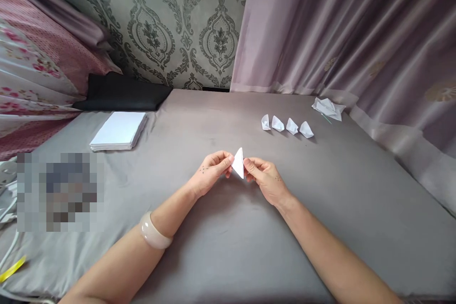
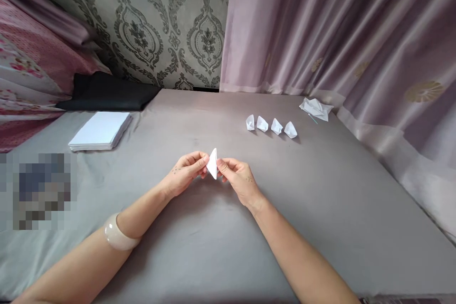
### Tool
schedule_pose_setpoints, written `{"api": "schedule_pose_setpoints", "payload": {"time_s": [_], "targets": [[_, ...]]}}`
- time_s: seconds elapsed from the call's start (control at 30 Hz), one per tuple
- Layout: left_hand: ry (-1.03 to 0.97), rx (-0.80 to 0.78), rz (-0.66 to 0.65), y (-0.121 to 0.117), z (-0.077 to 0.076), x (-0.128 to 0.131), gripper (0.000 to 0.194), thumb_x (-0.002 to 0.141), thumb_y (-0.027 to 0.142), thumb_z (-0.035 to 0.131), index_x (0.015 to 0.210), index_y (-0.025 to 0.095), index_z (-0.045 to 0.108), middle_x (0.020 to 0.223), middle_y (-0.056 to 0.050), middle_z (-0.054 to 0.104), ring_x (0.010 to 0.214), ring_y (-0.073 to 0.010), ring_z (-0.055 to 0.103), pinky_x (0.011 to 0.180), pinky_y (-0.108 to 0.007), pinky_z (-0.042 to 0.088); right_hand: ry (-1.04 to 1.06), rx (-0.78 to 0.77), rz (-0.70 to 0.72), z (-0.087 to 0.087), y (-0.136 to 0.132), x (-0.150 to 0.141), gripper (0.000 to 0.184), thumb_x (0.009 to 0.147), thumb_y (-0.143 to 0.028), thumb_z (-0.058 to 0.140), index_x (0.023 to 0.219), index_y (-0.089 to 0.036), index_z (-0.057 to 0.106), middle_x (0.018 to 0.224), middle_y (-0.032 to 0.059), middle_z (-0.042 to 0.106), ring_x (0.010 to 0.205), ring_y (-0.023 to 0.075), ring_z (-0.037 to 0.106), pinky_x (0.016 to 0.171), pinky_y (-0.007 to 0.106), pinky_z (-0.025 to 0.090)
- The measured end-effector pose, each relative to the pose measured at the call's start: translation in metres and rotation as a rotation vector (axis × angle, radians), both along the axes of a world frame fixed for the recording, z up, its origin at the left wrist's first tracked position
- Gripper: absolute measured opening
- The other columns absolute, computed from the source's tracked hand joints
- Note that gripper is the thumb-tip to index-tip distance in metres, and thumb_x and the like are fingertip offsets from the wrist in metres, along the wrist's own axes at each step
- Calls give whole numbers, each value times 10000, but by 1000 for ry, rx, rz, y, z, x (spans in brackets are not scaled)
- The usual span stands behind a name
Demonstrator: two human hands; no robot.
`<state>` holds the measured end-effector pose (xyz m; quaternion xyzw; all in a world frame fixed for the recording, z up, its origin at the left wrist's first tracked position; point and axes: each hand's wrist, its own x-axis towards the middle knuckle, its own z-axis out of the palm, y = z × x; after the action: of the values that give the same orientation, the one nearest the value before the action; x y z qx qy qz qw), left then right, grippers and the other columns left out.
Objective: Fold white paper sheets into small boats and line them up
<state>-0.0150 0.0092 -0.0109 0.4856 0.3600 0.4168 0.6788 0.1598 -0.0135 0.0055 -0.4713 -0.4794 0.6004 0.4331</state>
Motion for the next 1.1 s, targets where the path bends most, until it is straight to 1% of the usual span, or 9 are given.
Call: {"api": "schedule_pose_setpoints", "payload": {"time_s": [0.1, 0.23, 0.37, 0.47, 0.53, 0.83, 0.9, 1.0, 1.1], "targets": [[-21, 3, -42, -1, 1, -1, 283, 857, 427, 612, 797, 152, 586, 661, 18, 518, 629, -88, 491, 612, -223, 386, 128, -55, 69, -1, 0, 0, 312, 758, -489, 698, 806, -181, 714, 745, 14, 637, 666, 110, 511, 589, 243, 385], [-86, -26, -116, -3, 3, 0, 289, 867, 435, 597, 801, 154, 588, 663, 14, 522, 644, -99, 523, 617, -231, 381, 229, -112, 114, -2, -1, -2, 316, 728, -498, 725, 787, -188, 719, 744, 14, 641, 674, 112, 530, 591, 245, 395], [-53, -4, -42, -4, 4, 1, 284, 861, 432, 606, 792, 158, 581, 659, 21, 522, 620, -87, 490, 618, -227, 382, 258, -104, 161, 0, -2, -3, 380, 791, -550, 644, 834, -181, 723, 833, 52, 672, 743, 128, 561, 608, 247, 410], [-17, 49, -8, -3, 2, 1, 284, 863, 424, 609, 790, 152, 577, 650, 28, 507, 614, -77, 458, 615, -214, 374, 230, -107, 147, 0, -2, -1, 305, 776, -476, 695, 835, -179, 722, 827, 44, 659, 747, 126, 549, 601, 234, 406], [-22, 53, -18, -3, 1, 1, 285, 866, 425, 605, 799, 149, 576, 651, 28, 504, 617, -77, 457, 619, -214, 375, 227, -114, 143, -1, -1, -1, 272, 764, -443, 717, 829, -179, 727, 806, 38, 647, 736, 124, 537, 596, 230, 406], [-142, -3, -75, -2, 2, 0, 263, 873, 404, 602, 802, 153, 569, 639, 34, 484, 619, -77, 455, 620, -212, 369, 285, -51, 251, -1, 0, 0, 237, 847, -399, 615, 859, -203, 749, 857, 47, 673, 743, 123, 541, 595, 234, 413], [-82, 25, -69, -2, 3, 0, 264, 875, 409, 596, 813, 154, 576, 642, 34, 487, 621, -77, 453, 626, -211, 377, 238, -57, 230, -1, 1, 1, 206, 821, -359, 627, 849, -193, 746, 827, 42, 676, 708, 119, 543, 582, 234, 416], [98, 122, -27, -3, 1, 2, 287, 883, 435, 566, 825, 155, 591, 662, 24, 502, 632, -87, 454, 628, -216, 390, 78, -58, 121, -5, 2, 0, 169, 754, -312, 655, 812, -172, 729, 736, 20, 660, 636, 112, 536, 541, 230, 408], [320, 263, 154, -6, -4, 7, 286, 868, 449, 572, 914, 170, 615, 824, -18, 559, 737, -115, 488, 654, -224, 414, -175, -17, -63, -12, 3, -2, 165, 723, -324, 652, 733, -163, 689, 626, -1, 625, 584, 123, 540, 519, 239, 403]]}}
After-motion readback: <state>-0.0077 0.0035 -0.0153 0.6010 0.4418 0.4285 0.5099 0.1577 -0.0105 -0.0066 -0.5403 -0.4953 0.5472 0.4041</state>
